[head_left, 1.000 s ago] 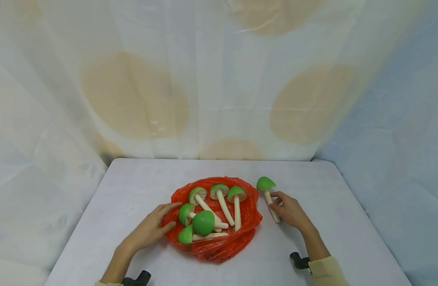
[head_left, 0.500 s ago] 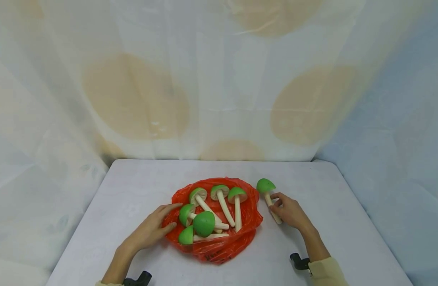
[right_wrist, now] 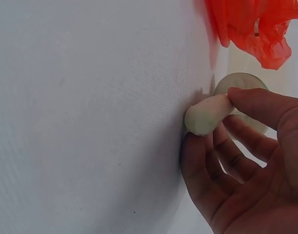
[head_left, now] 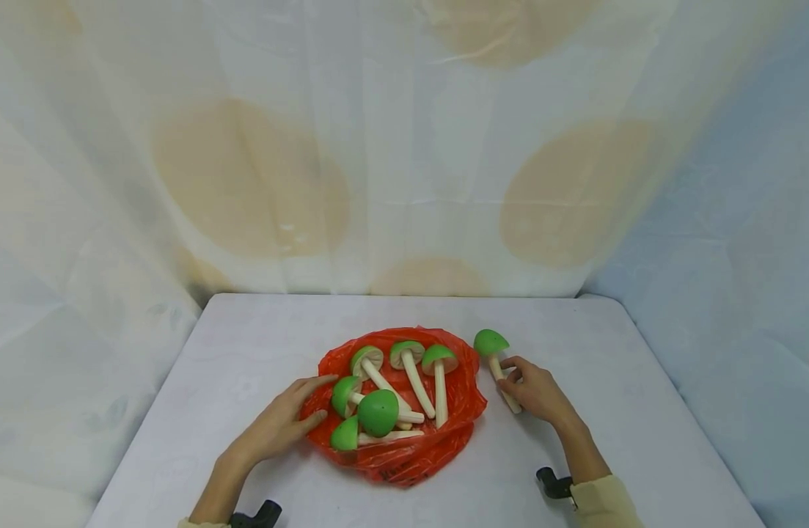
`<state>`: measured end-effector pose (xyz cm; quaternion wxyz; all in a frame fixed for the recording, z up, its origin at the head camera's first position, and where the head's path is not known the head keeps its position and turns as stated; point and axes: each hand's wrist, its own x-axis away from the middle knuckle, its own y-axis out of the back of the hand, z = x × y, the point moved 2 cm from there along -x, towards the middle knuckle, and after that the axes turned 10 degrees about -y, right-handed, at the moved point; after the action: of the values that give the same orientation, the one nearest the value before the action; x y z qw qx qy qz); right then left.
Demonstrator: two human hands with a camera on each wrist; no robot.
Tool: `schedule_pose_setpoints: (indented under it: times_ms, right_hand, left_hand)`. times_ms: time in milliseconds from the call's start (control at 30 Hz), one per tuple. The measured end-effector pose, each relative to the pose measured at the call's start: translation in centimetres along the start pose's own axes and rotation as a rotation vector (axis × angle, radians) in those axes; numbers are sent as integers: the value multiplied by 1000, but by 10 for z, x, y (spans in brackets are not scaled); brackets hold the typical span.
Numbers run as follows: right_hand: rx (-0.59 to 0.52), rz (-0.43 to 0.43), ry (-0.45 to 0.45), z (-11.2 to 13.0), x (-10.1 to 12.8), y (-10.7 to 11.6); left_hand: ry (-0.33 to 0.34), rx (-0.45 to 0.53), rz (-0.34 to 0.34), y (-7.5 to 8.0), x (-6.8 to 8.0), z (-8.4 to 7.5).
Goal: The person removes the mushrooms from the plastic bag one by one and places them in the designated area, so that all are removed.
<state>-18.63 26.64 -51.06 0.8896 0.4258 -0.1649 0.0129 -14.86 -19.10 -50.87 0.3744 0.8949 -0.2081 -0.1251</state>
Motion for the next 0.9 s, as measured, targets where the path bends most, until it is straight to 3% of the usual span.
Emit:
schedule_pose_setpoints:
  times_ms: [900]
  right_hand:
    - [-14, 0, -12, -3, -2, -2]
  left_hand:
    - [6, -16, 5, 0, 0, -3]
